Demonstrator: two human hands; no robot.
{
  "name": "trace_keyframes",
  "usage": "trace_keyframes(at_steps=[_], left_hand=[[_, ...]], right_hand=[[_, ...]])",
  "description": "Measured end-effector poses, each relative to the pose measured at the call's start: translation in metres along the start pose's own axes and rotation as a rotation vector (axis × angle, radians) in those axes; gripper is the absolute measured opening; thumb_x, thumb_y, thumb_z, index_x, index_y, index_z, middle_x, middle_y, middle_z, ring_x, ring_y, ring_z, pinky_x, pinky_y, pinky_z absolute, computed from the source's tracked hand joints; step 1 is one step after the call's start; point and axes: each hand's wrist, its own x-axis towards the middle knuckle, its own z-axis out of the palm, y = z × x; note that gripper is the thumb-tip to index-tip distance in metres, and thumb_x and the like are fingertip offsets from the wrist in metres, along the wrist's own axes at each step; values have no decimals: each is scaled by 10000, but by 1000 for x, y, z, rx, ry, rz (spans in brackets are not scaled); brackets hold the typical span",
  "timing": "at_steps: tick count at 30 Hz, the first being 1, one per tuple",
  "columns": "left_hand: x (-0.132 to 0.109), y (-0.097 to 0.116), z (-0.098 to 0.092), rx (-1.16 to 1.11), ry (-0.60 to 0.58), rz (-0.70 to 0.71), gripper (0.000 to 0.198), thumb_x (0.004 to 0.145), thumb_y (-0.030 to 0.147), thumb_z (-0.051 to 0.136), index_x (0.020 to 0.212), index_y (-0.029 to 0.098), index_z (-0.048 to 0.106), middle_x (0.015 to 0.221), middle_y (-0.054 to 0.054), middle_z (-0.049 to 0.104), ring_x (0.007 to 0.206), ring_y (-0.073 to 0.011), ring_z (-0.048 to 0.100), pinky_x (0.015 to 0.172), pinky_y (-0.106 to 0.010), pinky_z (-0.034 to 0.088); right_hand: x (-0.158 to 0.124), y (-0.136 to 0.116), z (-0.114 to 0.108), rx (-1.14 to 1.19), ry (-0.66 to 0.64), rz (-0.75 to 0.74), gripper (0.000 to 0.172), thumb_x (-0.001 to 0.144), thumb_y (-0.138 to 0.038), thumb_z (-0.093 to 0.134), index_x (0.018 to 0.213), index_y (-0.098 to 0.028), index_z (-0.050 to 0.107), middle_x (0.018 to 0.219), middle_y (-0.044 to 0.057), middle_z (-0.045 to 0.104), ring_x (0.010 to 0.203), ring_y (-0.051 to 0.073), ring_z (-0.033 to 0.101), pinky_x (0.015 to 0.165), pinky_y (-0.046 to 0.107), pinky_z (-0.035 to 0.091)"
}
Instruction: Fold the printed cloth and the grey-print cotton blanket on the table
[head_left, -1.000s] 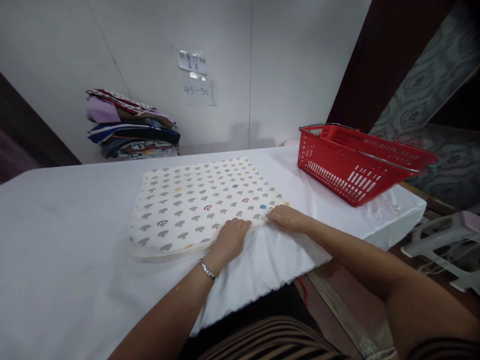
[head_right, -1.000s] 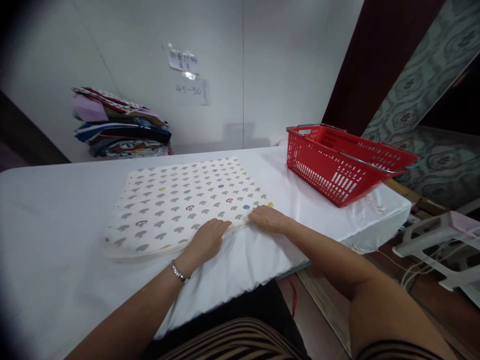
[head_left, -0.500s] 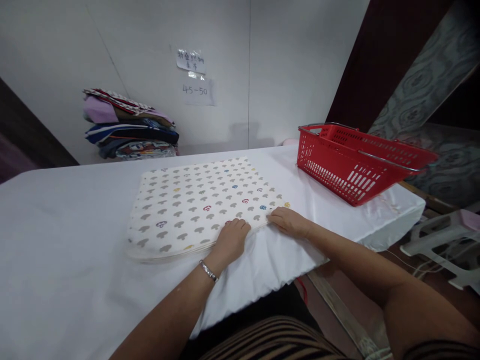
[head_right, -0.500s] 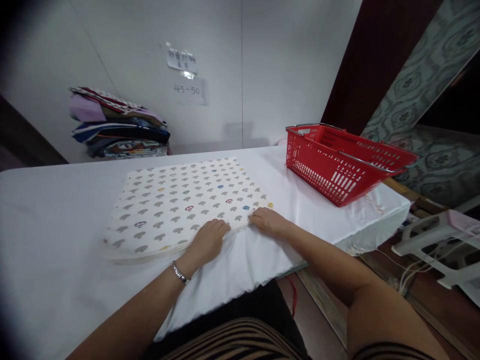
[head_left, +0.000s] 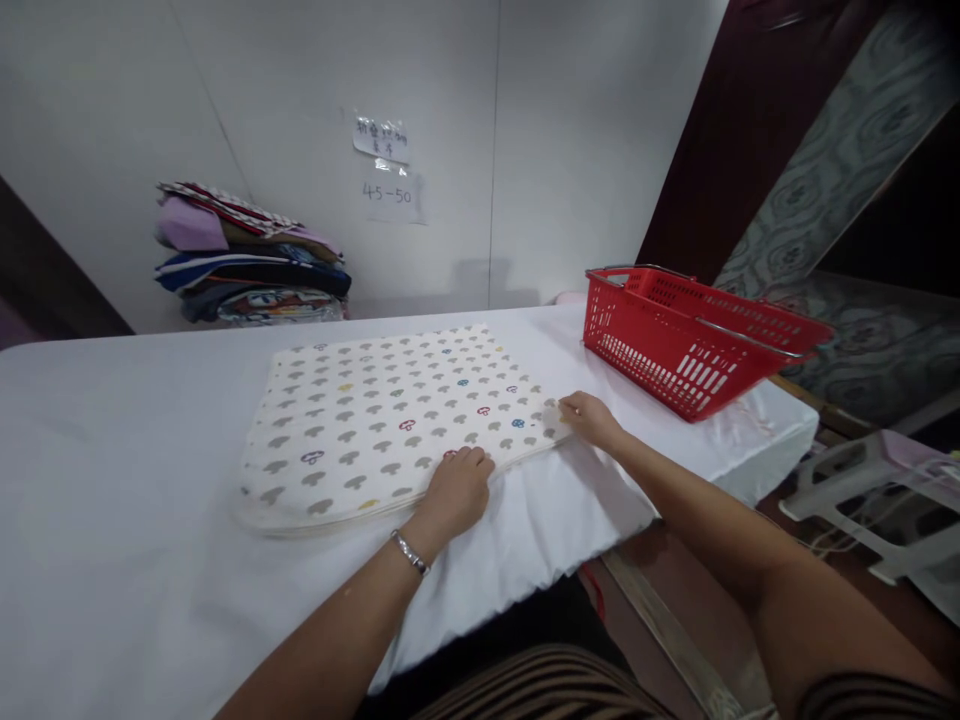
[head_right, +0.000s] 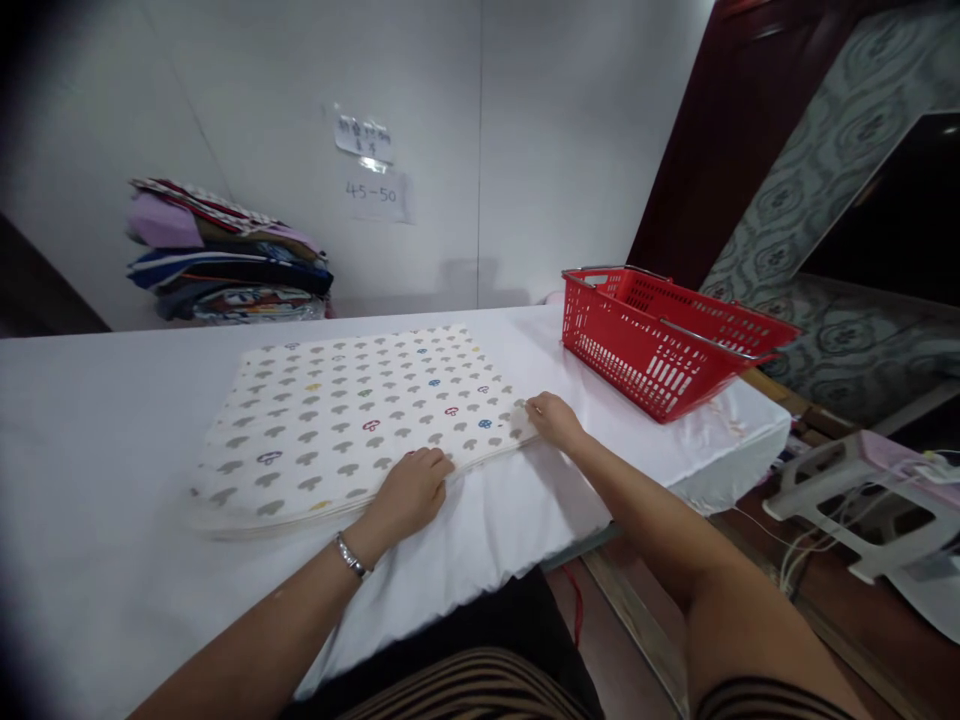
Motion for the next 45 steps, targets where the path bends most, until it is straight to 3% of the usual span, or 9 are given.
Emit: trace_keyframes(at_steps=[4, 7, 11, 16, 23, 35, 39, 45], left_hand=[[0, 0, 0, 9, -9, 0, 201, 802, 78, 395, 867, 191, 548, 934, -53, 530, 879, -197, 474, 785, -346, 361], [0, 0, -1, 19, -11, 6, 203, 803, 71, 392, 862, 185, 549, 937, -55, 537, 883, -201, 478, 785, -349, 368], [0, 0, -3, 32, -7, 13, 213, 806, 64, 384, 872, 181, 549, 941, -59, 541, 889, -207, 482, 782, -357, 376], [1, -2, 1, 23, -1, 26, 220, 810, 62, 371, 871, 177, 549, 935, -59, 543, 884, -208, 487, 779, -366, 381], [2, -4, 3, -5, 3, 17, 240, 795, 46, 374, 881, 183, 551, 948, -57, 547, 901, -209, 485, 789, -371, 375], [1, -6, 8, -33, 22, 7, 213, 806, 63, 373, 856, 188, 539, 931, -50, 535, 891, -199, 475, 787, -367, 366], [0, -6, 7, -38, 19, 13, 226, 806, 57, 361, 853, 186, 541, 930, -49, 536, 887, -199, 473, 787, -366, 368], [1, -4, 3, -35, 13, 15, 214, 808, 63, 370, 856, 183, 540, 931, -50, 539, 887, -205, 481, 778, -369, 370]], right_hand=[[22, 5, -5, -9, -139, 253, 300, 868, -308, 490, 694, -120, 647, 610, 58, 616, 644, 164, 598, 601, 230, 414], [29, 3, -2, 31, -227, 375, 241, 838, -298, 538, 737, -106, 644, 549, 32, 592, 492, 134, 565, 505, 218, 408], [30, 0, -1, 70, -279, 451, 232, 815, -323, 576, 766, -105, 638, 502, 17, 572, 442, 128, 546, 464, 213, 413], [20, 2, -9, 72, -296, 475, 315, 799, -383, 596, 623, -122, 600, 393, 5, 494, 413, 122, 510, 452, 210, 396], [7, 1, -12, 165, -309, 489, 364, 795, -424, 615, 567, -161, 505, 416, -28, 481, 378, 76, 430, 403, 194, 309], [4, -4, -17, 354, -302, 509, 388, 757, -482, 655, 617, -165, 481, 515, -27, 569, 407, 55, 469, 374, 175, 263], [4, 1, -15, 370, -346, 501, 397, 756, -494, 651, 608, -153, 510, 543, -3, 604, 400, 52, 462, 367, 171, 261], [6, 3, -11, 338, -308, 498, 385, 748, -507, 653, 643, -160, 526, 505, -17, 584, 385, 49, 432, 372, 170, 270]])
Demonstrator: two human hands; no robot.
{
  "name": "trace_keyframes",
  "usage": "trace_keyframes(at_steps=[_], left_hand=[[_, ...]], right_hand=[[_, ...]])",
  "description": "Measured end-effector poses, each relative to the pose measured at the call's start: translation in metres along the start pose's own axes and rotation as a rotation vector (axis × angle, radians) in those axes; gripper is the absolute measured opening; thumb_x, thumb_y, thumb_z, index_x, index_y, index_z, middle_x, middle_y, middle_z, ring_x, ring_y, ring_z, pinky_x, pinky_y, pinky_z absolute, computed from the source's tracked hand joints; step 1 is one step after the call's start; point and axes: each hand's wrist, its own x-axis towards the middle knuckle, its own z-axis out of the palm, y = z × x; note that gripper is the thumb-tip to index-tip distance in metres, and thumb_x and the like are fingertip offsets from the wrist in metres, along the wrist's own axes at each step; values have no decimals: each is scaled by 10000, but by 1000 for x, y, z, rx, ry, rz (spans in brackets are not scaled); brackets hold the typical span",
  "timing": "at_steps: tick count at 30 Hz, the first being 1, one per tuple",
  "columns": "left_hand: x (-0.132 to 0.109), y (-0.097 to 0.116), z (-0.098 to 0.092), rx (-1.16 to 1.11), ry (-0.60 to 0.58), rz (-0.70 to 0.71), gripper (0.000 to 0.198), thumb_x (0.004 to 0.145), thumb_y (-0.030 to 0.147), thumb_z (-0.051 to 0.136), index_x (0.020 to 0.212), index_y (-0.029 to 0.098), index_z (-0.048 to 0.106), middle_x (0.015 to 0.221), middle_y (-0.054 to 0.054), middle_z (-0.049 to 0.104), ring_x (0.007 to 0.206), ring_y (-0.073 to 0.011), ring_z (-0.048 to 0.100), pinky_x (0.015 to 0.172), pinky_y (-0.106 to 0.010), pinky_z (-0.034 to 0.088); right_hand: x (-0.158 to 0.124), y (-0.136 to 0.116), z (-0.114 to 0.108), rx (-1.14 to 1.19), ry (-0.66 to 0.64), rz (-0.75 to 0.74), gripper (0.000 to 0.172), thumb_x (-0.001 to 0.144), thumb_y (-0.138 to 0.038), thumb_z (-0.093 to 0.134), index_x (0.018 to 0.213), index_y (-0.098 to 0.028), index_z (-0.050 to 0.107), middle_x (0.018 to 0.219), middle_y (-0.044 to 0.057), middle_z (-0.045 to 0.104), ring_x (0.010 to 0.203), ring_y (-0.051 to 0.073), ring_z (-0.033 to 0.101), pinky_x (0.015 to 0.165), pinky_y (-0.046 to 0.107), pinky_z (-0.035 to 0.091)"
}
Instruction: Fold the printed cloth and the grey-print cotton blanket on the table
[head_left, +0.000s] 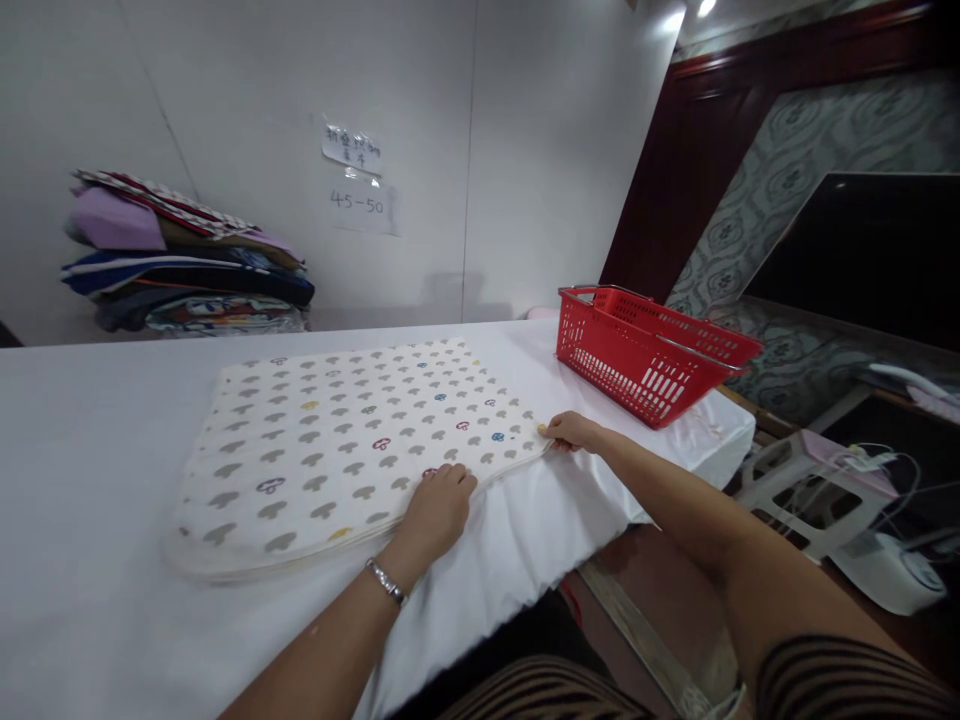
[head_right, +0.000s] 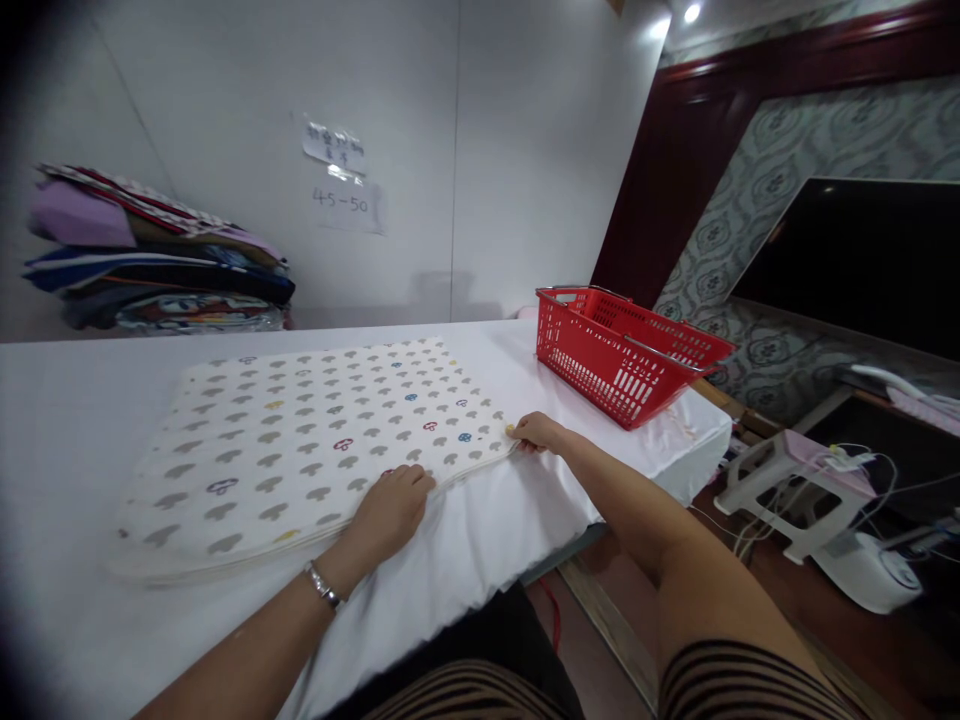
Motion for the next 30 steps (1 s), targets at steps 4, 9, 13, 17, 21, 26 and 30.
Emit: trace_keyframes(at_steps=[4, 9, 13, 17, 21, 26, 30], left_hand=[[0, 0, -1, 3, -8, -8, 213, 810, 60, 375, 851, 184, 543, 928, -50, 543, 894, -206, 487, 783, -365, 367], [0, -1, 1, -10, -5, -14, 215, 814, 56, 379, 855, 190, 541, 934, -48, 543, 885, -202, 486, 784, -363, 371], [0, -2, 6, -6, 12, -13, 218, 797, 41, 391, 859, 191, 536, 940, -44, 541, 892, -204, 485, 796, -368, 376], [-1, -2, 10, 5, 22, -14, 226, 786, 32, 394, 869, 190, 534, 946, -49, 542, 900, -210, 483, 809, -386, 380], [-2, -2, 9, -4, 22, -12, 217, 784, 34, 397, 856, 189, 530, 948, -53, 542, 895, -212, 483, 799, -388, 387], [-4, -2, 5, -39, 12, -24, 209, 797, 43, 400, 860, 194, 529, 957, -50, 540, 904, -205, 482, 805, -373, 390], [-5, -3, 6, -81, 13, -17, 219, 787, 25, 401, 837, 193, 531, 958, -41, 544, 897, -191, 483, 795, -349, 397]], right_hand=[[2, 6, 7, -35, 30, 34, 374, 740, -487, 665, 639, -157, 522, 453, -31, 540, 366, 56, 425, 381, 180, 285], [5, 11, 12, -92, 50, 54, 371, 769, -425, 645, 564, -164, 480, 399, -40, 482, 346, 71, 410, 390, 203, 284], [11, 10, 15, -107, 89, 29, 300, 739, -341, 679, 573, -171, 495, 359, -78, 389, 360, 76, 385, 412, 202, 274], [16, 10, 18, -47, 117, 15, 267, 694, -271, 708, 574, -173, 490, 376, -81, 382, 387, 77, 398, 414, 193, 275], [15, 14, 18, 108, 81, 10, 246, 715, -274, 680, 614, -179, 477, 453, -43, 496, 436, 95, 487, 426, 189, 353], [9, 21, 17, 318, 2, -8, 214, 762, -303, 636, 738, -192, 455, 550, -40, 539, 464, 84, 514, 456, 186, 416], [6, 25, 11, 388, 27, -43, 237, 757, -289, 632, 741, -199, 414, 504, -82, 446, 393, 54, 412, 376, 163, 304]])
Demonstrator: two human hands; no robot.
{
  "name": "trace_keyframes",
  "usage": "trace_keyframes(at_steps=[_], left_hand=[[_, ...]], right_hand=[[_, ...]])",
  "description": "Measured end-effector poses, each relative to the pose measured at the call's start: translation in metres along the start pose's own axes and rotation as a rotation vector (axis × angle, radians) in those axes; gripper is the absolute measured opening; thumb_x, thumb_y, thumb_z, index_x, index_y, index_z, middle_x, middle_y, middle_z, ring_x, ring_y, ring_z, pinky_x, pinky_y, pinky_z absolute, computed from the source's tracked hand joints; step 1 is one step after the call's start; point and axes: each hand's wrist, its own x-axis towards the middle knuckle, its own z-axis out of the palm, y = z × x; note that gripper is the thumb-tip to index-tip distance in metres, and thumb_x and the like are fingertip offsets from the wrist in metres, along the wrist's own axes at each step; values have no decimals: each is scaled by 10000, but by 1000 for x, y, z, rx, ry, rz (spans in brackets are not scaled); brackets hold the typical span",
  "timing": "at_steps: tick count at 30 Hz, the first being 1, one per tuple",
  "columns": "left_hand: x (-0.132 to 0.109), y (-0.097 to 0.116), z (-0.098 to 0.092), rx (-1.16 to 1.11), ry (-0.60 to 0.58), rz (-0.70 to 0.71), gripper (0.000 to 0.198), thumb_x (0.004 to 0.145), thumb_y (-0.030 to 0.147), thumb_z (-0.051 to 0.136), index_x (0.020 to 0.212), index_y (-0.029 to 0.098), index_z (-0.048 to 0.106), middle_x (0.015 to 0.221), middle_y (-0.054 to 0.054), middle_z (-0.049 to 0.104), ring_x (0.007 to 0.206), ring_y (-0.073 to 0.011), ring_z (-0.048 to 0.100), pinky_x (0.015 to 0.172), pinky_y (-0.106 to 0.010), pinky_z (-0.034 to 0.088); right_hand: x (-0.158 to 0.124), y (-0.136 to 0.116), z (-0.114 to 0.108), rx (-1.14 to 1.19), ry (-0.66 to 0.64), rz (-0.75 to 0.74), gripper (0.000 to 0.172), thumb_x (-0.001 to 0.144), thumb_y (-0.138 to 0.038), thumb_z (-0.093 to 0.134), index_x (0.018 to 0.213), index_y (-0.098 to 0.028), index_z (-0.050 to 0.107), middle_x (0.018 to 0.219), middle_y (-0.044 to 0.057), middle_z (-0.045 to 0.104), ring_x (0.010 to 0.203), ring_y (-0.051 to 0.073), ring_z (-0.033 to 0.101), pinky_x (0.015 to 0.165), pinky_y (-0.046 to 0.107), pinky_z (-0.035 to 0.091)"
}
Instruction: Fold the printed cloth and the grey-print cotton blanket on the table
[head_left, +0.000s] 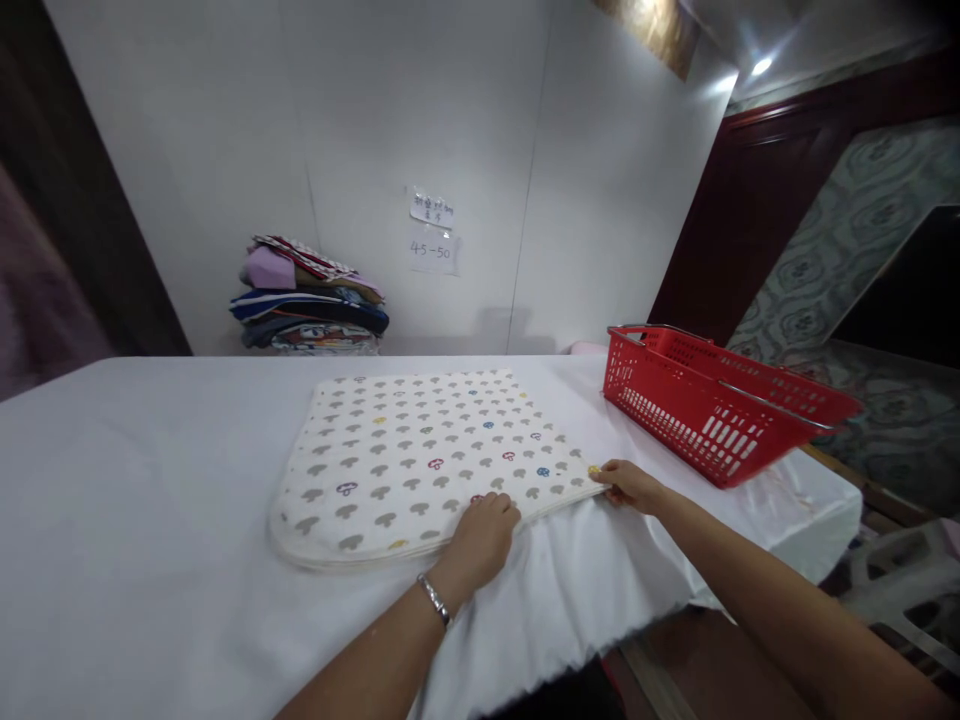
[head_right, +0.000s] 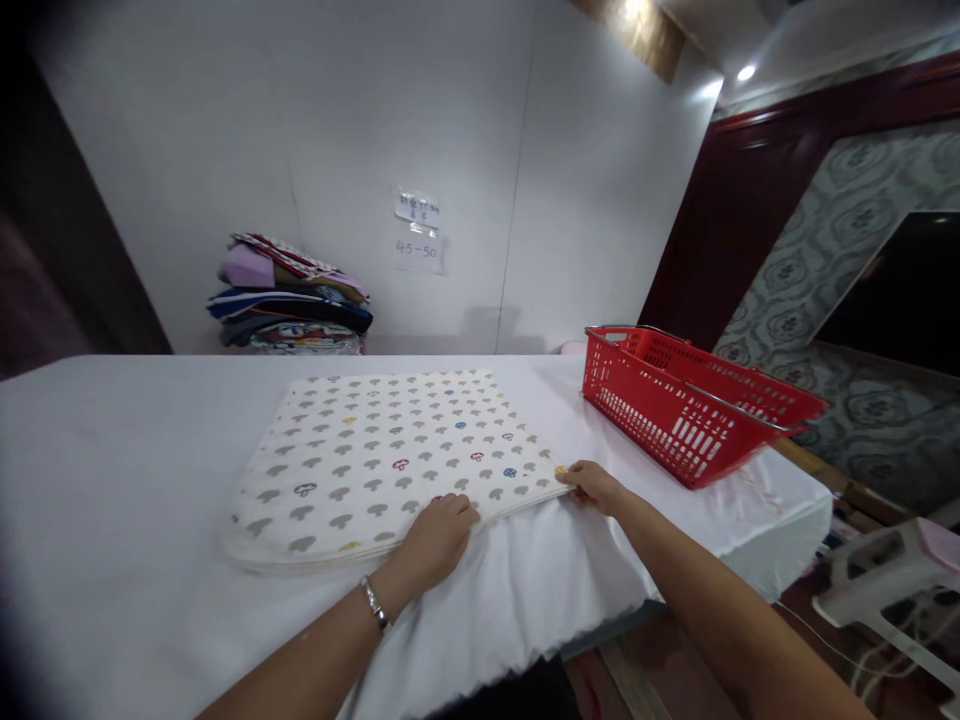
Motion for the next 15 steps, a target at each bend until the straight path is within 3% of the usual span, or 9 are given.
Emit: trace_keyframes(at_steps=[4, 7, 11, 15], left_hand=[[1, 0, 4, -23, 22, 56, 242, 772, -4, 388, 821, 184, 531, 936, -33, 549, 877, -176, 480, 800, -327, 398], [1, 1, 6, -20, 16, 70, 233, 777, 13, 402, 855, 182, 542, 963, -41, 552, 905, -181, 480, 826, -333, 395], [0, 0, 6, -13, -3, 82, 144, 782, 76, 457, 836, 173, 549, 965, -54, 557, 900, -183, 485, 820, -329, 398], [-5, -3, 5, 3, -19, 46, 97, 783, 124, 483, 794, 169, 568, 905, -55, 559, 849, -181, 493, 747, -311, 404]], right_hand=[[2, 2, -4, -23, 28, -17, 244, 715, -261, 650, 718, -199, 414, 434, -107, 379, 341, 44, 329, 344, 166, 206], [7, 10, -4, -177, 41, -35, 234, 713, -296, 637, 687, -203, 423, 374, -113, 333, 320, 58, 303, 343, 185, 186], [16, 31, -11, -563, 132, -165, 286, 735, -454, 575, 638, -218, 447, 396, -51, 448, 370, 127, 450, 379, 237, 300], [25, 52, -24, -852, 236, -389, 391, 749, -614, 457, 727, -241, 571, 605, 64, 643, 561, 261, 630, 495, 359, 461]])
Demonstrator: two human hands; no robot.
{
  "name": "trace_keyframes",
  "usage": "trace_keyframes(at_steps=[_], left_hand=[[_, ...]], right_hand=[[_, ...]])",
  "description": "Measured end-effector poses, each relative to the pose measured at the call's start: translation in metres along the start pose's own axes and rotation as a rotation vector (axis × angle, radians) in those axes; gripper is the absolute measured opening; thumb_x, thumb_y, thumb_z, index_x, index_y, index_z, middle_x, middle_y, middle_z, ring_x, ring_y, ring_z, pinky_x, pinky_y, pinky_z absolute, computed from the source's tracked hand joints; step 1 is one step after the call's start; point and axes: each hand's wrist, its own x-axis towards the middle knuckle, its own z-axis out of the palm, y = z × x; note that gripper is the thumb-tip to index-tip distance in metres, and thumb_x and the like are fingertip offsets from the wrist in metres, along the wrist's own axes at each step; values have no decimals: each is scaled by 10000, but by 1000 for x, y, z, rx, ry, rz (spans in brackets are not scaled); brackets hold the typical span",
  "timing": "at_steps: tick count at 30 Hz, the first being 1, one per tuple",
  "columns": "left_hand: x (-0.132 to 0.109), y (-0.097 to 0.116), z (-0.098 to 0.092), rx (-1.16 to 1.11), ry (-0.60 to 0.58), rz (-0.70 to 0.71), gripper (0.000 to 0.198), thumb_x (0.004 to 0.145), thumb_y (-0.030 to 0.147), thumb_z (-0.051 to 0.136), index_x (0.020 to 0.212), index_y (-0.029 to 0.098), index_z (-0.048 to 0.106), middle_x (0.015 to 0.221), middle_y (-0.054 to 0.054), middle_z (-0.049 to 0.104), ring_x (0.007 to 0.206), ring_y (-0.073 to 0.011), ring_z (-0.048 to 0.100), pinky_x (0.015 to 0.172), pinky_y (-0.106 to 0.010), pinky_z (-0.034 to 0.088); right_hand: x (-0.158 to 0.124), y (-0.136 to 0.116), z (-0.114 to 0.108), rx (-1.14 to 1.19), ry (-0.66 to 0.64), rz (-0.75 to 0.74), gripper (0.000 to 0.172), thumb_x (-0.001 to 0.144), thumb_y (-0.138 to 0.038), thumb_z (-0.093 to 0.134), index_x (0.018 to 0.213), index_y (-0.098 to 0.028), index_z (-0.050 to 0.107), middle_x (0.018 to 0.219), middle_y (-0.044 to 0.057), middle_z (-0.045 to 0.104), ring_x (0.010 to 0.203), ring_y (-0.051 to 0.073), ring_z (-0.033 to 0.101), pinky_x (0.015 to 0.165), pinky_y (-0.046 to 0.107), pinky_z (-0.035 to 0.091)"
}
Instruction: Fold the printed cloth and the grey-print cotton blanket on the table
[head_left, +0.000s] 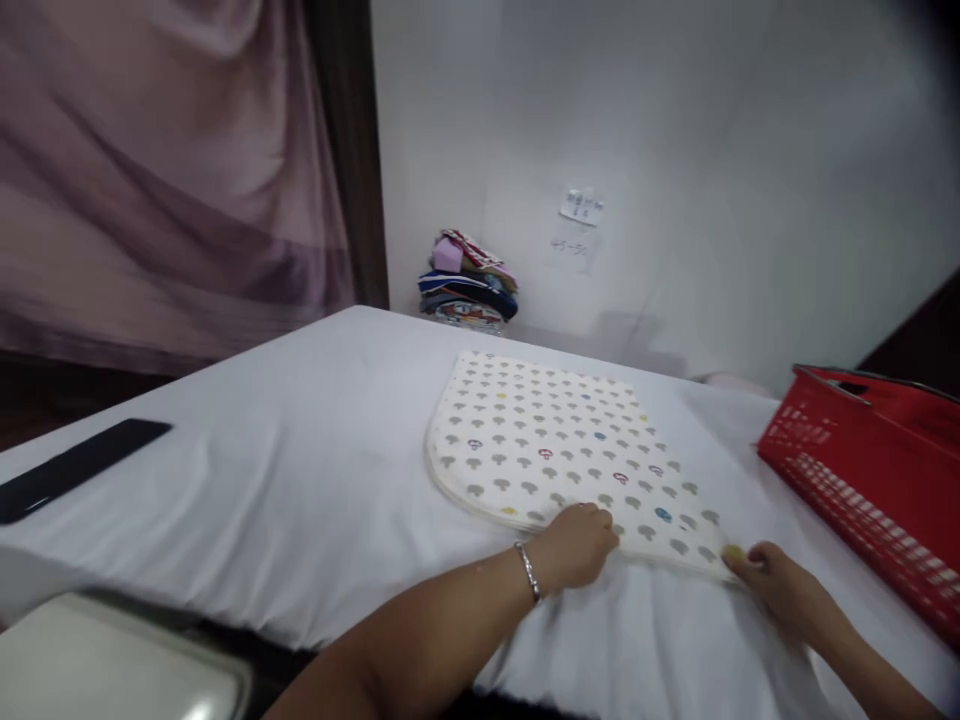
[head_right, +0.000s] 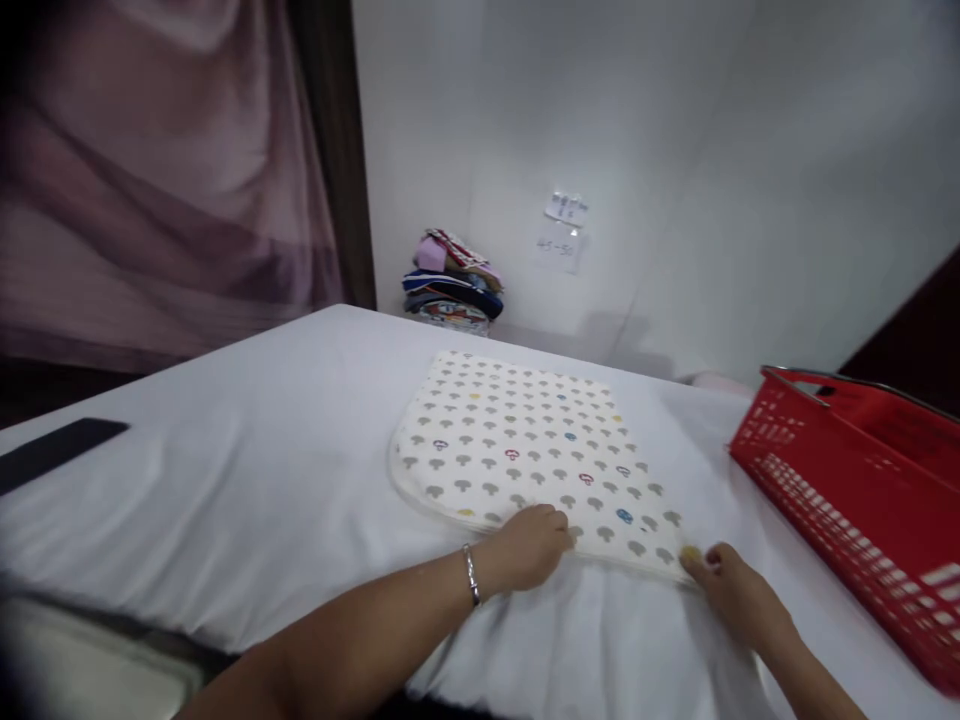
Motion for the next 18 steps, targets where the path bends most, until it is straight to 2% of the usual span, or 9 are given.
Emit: trace_keyframes(at_steps=[2, 4, 5, 7, 11, 15, 18], left_hand=[[-2, -1, 0, 4, -7, -28, 107, 798, 161, 481, 810, 175, 587, 908, -51, 560, 848, -187, 497, 710, -307, 404], [-2, 0, 1, 14, -11, -36, 127, 811, 187, 476, 828, 179, 601, 926, -49, 565, 859, -194, 501, 692, -308, 402], [-2, 0, 3, 21, -10, -34, 133, 814, 193, 474, 831, 178, 605, 932, -49, 568, 865, -197, 502, 695, -310, 403], [-1, 0, 5, 21, -9, -33, 138, 817, 197, 474, 834, 183, 611, 936, -44, 575, 875, -201, 504, 704, -313, 406], [-6, -6, 7, -43, 21, -17, 162, 822, 195, 483, 908, 197, 620, 981, -34, 583, 909, -188, 507, 772, -300, 413], [-27, -18, -5, -104, 81, 104, 177, 816, 180, 515, 964, 164, 612, 992, -52, 587, 965, -160, 504, 895, -257, 379], [-52, -29, -20, -165, 110, 73, 162, 838, 200, 506, 962, 176, 608, 1024, -54, 592, 963, -149, 515, 894, -244, 386]], right_hand=[[0, 1, 4, -71, 178, -196, 453, 774, -593, 418, 936, -217, 612, 886, 134, 682, 806, 310, 658, 663, 426, 511], [1, -7, 9, -91, 299, -431, 541, 807, -548, 386, 1135, -155, 562, 1163, 181, 598, 1081, 323, 567, 877, 459, 464], [1, -13, 13, -96, 313, -529, 570, 822, -527, 375, 1207, -133, 522, 1267, 184, 532, 1185, 320, 490, 955, 469, 414], [2, -25, 22, -116, 257, -656, 582, 850, -492, 359, 1315, -152, 444, 1386, 144, 427, 1291, 310, 366, 1014, 495, 353], [4, -30, 43, -158, 80, -660, 566, 878, -484, 300, 1396, -265, 355, 1422, 65, 383, 1303, 295, 343, 970, 532, 395], [5, -20, 53, -151, 62, -653, 578, 872, -501, 294, 1410, -294, 334, 1440, 39, 341, 1311, 284, 318, 989, 521, 384], [6, -14, 55, -139, 73, -670, 562, 879, -486, 297, 1408, -300, 338, 1434, 40, 347, 1305, 292, 321, 977, 529, 393]])
